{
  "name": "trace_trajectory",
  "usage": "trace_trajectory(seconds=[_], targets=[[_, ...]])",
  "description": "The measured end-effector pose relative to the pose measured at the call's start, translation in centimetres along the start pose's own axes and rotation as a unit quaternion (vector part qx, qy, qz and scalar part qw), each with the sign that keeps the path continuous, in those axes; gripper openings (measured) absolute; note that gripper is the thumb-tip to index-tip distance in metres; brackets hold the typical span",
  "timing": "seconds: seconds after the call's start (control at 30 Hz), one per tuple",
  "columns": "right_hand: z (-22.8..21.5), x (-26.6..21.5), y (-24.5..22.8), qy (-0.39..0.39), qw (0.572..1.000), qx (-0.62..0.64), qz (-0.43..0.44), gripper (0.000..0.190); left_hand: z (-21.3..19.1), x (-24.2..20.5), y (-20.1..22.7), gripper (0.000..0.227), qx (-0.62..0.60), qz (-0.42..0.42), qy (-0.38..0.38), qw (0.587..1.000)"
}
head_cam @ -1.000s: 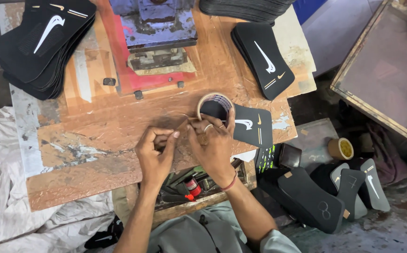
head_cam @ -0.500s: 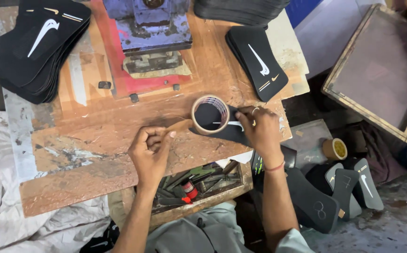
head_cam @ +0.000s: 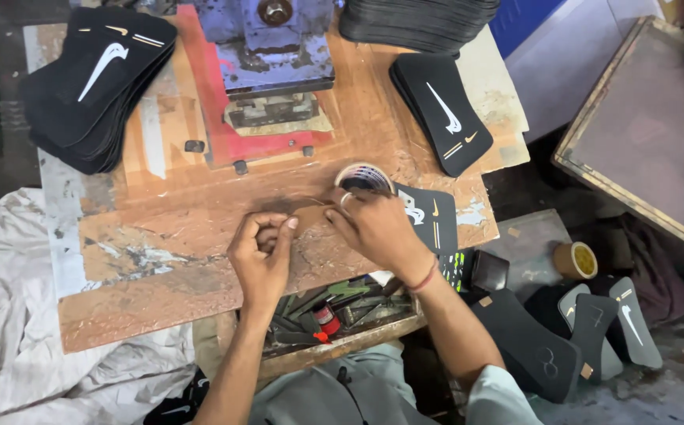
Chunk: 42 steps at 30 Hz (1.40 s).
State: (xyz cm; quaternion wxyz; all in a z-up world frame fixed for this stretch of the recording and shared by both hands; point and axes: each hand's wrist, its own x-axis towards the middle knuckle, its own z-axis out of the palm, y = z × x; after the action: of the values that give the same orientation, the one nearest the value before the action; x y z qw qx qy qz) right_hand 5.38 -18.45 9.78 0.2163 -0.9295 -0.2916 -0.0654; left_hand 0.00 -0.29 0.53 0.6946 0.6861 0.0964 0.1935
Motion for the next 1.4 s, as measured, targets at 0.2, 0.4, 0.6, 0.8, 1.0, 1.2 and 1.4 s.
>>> trace_trajectory(seconds=[0.2,0.4,0.6,0.8,1.0,1.2,1.4], targets=[[-6.1,-0.7,-0.9,0.017,0.988,0.151,-0.029,0.012,-1.2,0.5,3.9,0.013,-0.115,0.027,-0.027,0.993],[-9.6,-2.5,-0.8,-0.006,0.966,0.253,0.059,0.01,-3.8,3.1,9.1,0.02,-0.081,0.04,-0.082,0.993],[-7.1,-4.4,0.6,-0.026,0.949,0.29,0.122,0.009,-2.7,9.7,10.6,0.035,0.096,0.192,0.025,0.976],[-6.5,-4.5,0.5,-0.019,0.943,0.314,0.113,0.009,-1.2,14.6,9.1,0.045,0.15,0.295,0.068,0.941],[-6.3,-3.4,0.0,0.016,0.952,0.298,0.072,0.013,-2.1,11.3,11.6,0.09,0.171,0.353,0.106,0.914],[-6.6,-1.2,-2.9,-0.003,0.937,0.346,0.036,0.031,-0.9,1.3,12.4,0.067,0.158,0.114,-0.172,0.966],[-4.8,-1.4,-4.2,0.066,0.979,0.142,-0.127,0.023,-0.6,0.6,10.8,0.044,0.177,0.097,-0.163,0.966]])
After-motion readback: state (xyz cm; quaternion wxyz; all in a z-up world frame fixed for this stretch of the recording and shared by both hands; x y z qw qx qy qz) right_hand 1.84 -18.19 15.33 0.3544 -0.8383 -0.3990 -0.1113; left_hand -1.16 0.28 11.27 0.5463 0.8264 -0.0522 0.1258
